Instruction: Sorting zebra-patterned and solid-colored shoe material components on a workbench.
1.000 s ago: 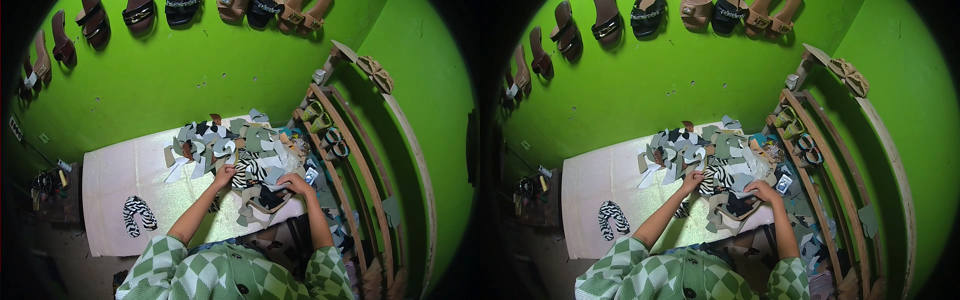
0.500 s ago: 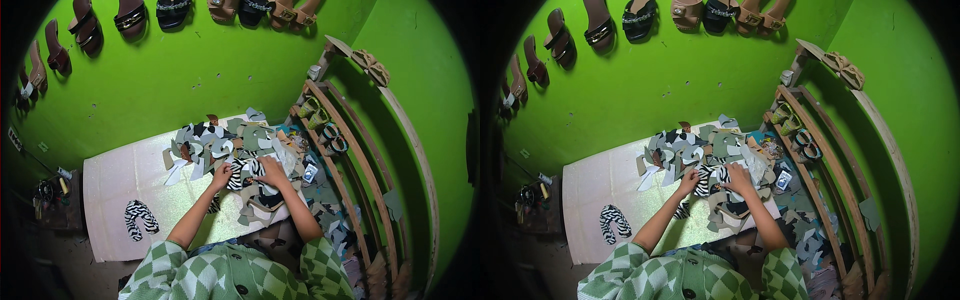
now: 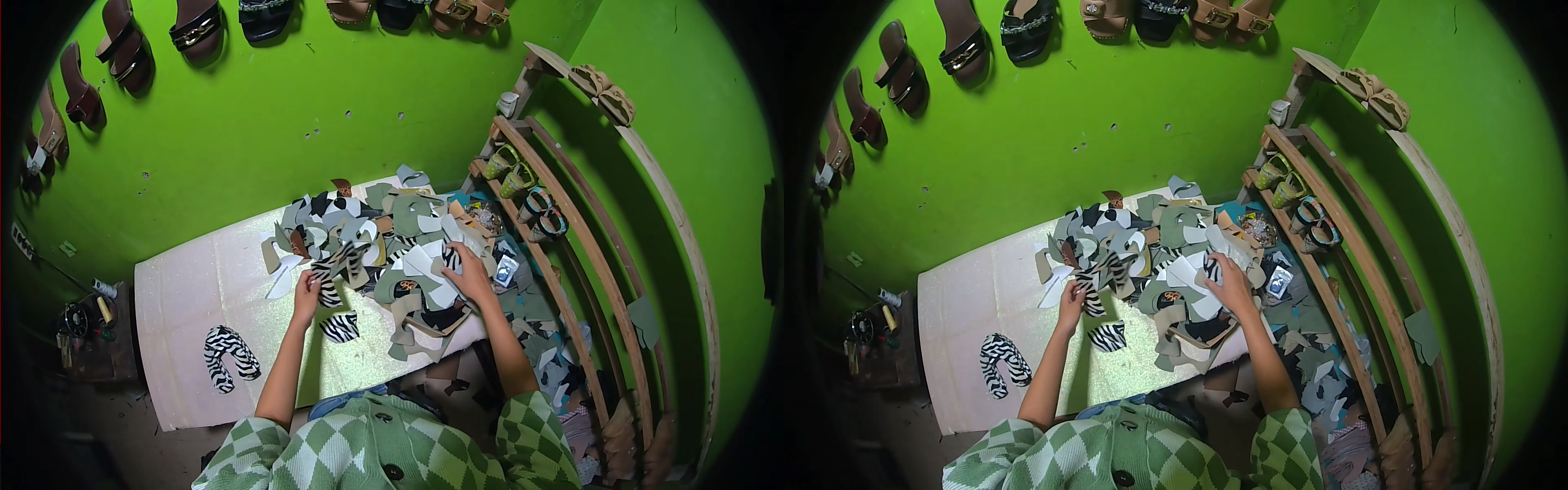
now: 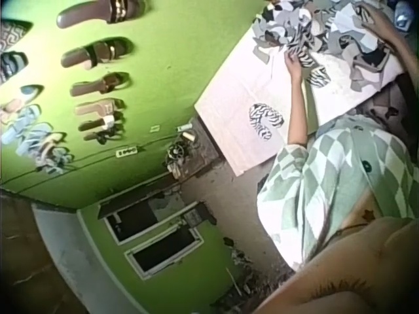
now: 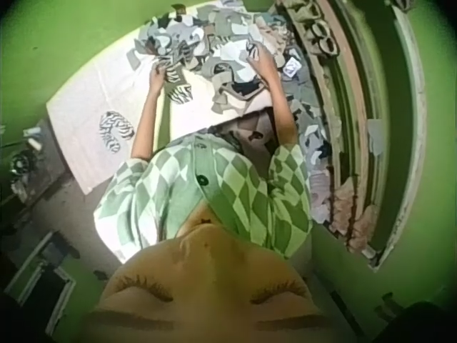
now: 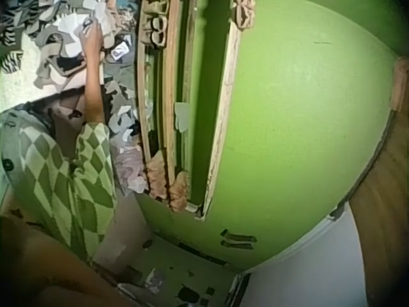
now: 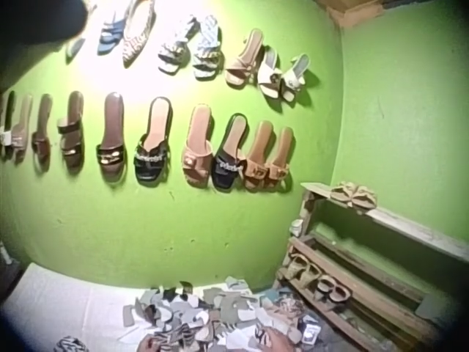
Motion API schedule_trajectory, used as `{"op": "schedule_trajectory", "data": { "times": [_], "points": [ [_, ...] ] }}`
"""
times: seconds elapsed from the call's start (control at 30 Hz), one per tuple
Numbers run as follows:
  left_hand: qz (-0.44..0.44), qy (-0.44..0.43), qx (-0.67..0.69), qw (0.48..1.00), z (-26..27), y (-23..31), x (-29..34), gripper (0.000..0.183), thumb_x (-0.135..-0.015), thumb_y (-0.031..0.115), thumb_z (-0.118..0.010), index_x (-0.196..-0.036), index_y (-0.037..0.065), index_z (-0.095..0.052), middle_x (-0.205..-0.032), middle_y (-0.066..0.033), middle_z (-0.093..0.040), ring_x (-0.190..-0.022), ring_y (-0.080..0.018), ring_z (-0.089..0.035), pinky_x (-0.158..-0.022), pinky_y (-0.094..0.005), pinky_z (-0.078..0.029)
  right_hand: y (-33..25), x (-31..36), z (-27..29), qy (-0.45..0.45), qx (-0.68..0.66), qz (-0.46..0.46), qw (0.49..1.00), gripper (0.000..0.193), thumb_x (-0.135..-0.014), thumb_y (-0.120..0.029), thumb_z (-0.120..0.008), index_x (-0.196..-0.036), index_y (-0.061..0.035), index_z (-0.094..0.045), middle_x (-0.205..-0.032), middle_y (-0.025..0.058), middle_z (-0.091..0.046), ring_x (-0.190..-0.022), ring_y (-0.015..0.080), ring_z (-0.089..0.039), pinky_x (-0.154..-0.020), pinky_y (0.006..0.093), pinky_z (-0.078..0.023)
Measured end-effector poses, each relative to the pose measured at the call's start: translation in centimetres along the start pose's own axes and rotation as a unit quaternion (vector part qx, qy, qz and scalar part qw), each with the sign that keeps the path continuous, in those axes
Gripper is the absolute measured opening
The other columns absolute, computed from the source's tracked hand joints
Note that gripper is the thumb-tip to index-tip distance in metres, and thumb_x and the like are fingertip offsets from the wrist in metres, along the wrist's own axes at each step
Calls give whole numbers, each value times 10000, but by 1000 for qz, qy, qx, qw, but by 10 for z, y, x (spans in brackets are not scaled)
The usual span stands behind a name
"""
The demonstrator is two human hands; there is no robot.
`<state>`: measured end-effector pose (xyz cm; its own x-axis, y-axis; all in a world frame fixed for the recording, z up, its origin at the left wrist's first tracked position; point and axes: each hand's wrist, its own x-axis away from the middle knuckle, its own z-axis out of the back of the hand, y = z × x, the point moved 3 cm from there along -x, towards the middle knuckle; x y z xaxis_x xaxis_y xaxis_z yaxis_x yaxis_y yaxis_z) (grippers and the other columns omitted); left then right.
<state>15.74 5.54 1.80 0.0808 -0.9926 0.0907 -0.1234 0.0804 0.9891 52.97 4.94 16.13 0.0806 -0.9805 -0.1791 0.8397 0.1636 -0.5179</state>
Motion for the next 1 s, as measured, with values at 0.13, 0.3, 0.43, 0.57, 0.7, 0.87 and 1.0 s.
{"op": "schedule_trajectory", "data": {
  "times": [0.13, 0.3, 0.43, 0.57, 0.7, 0.87, 1.0],
  "points": [
    [40, -24, -16, 999, 17, 16, 32, 123, -884, 24, -488, -1006, 37, -486, -835, 15, -510, -789, -69, -464, -733, -199, -383, -24, -1, -13, 24, -19, 57, 998, 522, -703, -145, -709, -1145, -95, -436, -1071, 140, -569, -1008, 346, -538, -831, 405, -429],
    [98, -96, 9, 991, 50, 19, 75, 70, -896, 61, -499, -964, 76, -504, -790, 62, -499, -672, -15, -426, -589, -170, -354, -62, -1, -58, -39, -161, 63, 984, 686, -667, -57, -723, -1246, -74, -355, -1205, 195, -466, -1133, 378, -455, -940, 394, -389],
    [229, -87, -4, 969, 82, -4, 111, 128, -891, 74, -522, -1017, 91, -501, -780, 65, -503, -635, -16, -425, -567, -194, -386, -90, -1, -88, -60, -178, 78, 979, 678, -663, -91, -742, -1239, -99, -385, -1177, 179, -491, -1099, 370, -482, -900, 394, -408],
    [206, 49, -219, 953, 129, -85, 143, 222, -785, 90, -618, -987, 35, -546, -720, 5, -543, -588, -91, -488, -532, -239, -421, -109, -1, -135, -113, -204, 91, 968, 443, -714, -119, -714, -1092, -87, -486, -980, 129, -577, -844, 326, -568, -757, 373, -453],
    [197, 159, -313, 915, 136, -90, 170, 253, -699, 144, -646, -913, 14, -608, -778, -102, -634, -720, -205, -614, -668, -305, -484, -136, 15, -185, -208, -274, 24, 939, 199, -799, -71, -616, -991, -66, -568, -745, 77, -588, -526, 117, -506, -522, 274, -419],
    [224, 85, -450, 860, 127, -48, 171, 243, -682, 170, -655, -887, 54, -595, -798, -121, -643, -758, -302, -627, -658, -382, -491, -136, 30, -236, -188, -303, -46, 933, 204, -760, -50, -655, -961, -64, -628, -753, 39, -620, -548, 65, -479, -503, 246, -383],
    [122, 136, -494, 850, 129, -26, 171, 303, -700, 138, -669, -959, 48, -538, -889, -155, -616, -834, -313, -606, -704, -411, -475, -151, 51, -282, -229, -491, -228, 809, 216, -776, -12, -672, -960, -13, -559, -790, 42, -607, -695, 108, -604, -575, 213, -528]
  ]
}}
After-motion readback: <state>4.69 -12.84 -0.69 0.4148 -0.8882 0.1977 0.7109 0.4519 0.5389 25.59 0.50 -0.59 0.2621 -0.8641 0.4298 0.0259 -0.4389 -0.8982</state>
